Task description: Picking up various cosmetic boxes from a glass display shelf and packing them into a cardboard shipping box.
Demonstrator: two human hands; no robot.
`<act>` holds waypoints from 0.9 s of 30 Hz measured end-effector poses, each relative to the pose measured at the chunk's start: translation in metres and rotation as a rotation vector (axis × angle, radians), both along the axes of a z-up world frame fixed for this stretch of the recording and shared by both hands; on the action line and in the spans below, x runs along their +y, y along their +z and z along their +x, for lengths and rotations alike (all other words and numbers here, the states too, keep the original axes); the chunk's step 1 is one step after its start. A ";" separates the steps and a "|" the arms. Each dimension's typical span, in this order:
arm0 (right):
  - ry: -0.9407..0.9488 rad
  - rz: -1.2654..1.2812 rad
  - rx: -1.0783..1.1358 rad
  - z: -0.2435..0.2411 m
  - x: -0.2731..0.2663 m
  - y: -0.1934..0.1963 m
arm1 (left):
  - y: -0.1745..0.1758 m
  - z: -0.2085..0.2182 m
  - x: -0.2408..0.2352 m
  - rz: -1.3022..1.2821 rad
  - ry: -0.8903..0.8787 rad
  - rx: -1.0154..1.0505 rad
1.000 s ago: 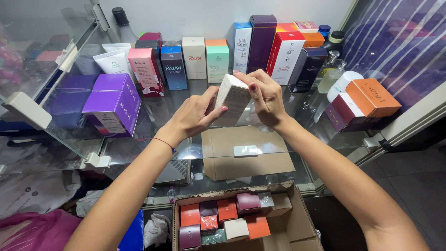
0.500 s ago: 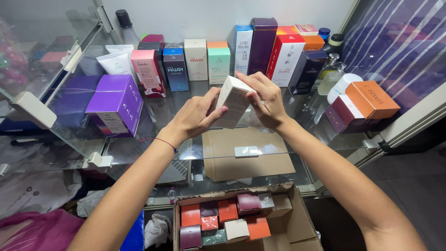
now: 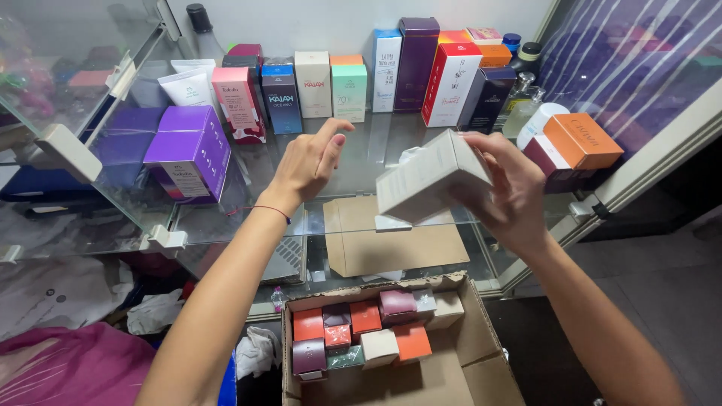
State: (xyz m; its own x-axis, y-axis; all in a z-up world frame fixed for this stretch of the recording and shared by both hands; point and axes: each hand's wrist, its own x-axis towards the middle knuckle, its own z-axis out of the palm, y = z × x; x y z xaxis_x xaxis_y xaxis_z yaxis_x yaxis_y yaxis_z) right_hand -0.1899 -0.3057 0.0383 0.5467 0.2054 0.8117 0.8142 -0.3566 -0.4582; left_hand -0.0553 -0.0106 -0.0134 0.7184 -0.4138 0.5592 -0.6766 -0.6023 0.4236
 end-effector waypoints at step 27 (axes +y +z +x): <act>-0.346 -1.428 0.050 -0.101 -0.046 -0.223 | 0.008 -0.015 -0.005 -0.028 0.077 -0.040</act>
State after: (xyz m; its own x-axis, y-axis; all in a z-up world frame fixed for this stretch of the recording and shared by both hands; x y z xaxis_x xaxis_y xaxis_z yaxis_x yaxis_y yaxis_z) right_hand -0.2906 -0.3517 -0.1847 0.7552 0.6553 0.0159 0.5903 -0.6904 0.4182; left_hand -0.0702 -0.0154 -0.0056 0.7242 -0.3424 0.5985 -0.6457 -0.6414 0.4144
